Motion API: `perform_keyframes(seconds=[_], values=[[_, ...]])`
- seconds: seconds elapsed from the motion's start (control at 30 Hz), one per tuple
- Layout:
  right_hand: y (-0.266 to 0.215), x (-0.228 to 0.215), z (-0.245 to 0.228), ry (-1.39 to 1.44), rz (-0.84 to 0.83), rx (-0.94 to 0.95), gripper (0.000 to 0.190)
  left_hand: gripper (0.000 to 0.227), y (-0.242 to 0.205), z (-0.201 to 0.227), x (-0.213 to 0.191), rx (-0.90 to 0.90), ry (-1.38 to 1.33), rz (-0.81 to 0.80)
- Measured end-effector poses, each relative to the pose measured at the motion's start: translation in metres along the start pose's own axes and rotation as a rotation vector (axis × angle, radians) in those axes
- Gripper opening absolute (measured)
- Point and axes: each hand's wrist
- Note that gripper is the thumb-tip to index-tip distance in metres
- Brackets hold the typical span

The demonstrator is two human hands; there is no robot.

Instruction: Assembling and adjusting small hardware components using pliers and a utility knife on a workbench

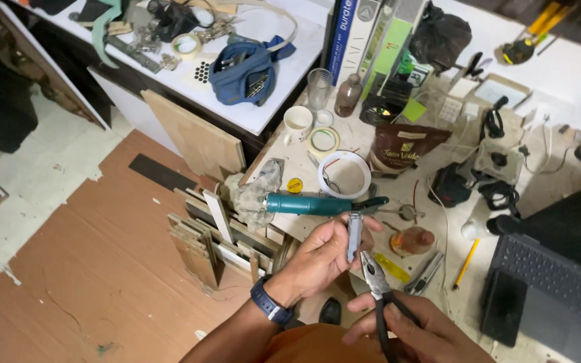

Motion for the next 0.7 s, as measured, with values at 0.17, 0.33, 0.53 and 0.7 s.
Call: perform_keyframes(seconds=[0.17, 0.33, 0.53, 0.7], values=[[-0.009, 0.009, -0.01, 0.13, 0.129, 0.099, 0.055, 0.056, 0.006, 0.008, 0.005, 0.072, 0.044, -0.052], [-0.014, 0.017, -0.014, 0.095, 0.196, 0.002, 0.055, 0.071, 0.008, 0.025, 0.009, 0.15, 0.302, -0.089], [0.008, -0.003, -0.006, 0.083, 0.057, 0.037, 0.059, 0.06, 0.017, 0.029, 0.004, 0.22, 0.336, -0.051], [-0.006, 0.019, -0.017, 0.125, 0.195, 0.0, 0.053, 0.061, 0.02, 0.038, 0.005, 0.251, 0.413, -0.034]])
Point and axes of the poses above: each hand's wrist, its own y-axis towards the middle knuckle, its own x-axis out of the palm, z = x × y, and after that the axes turned 5 degrees about -x, right-handed
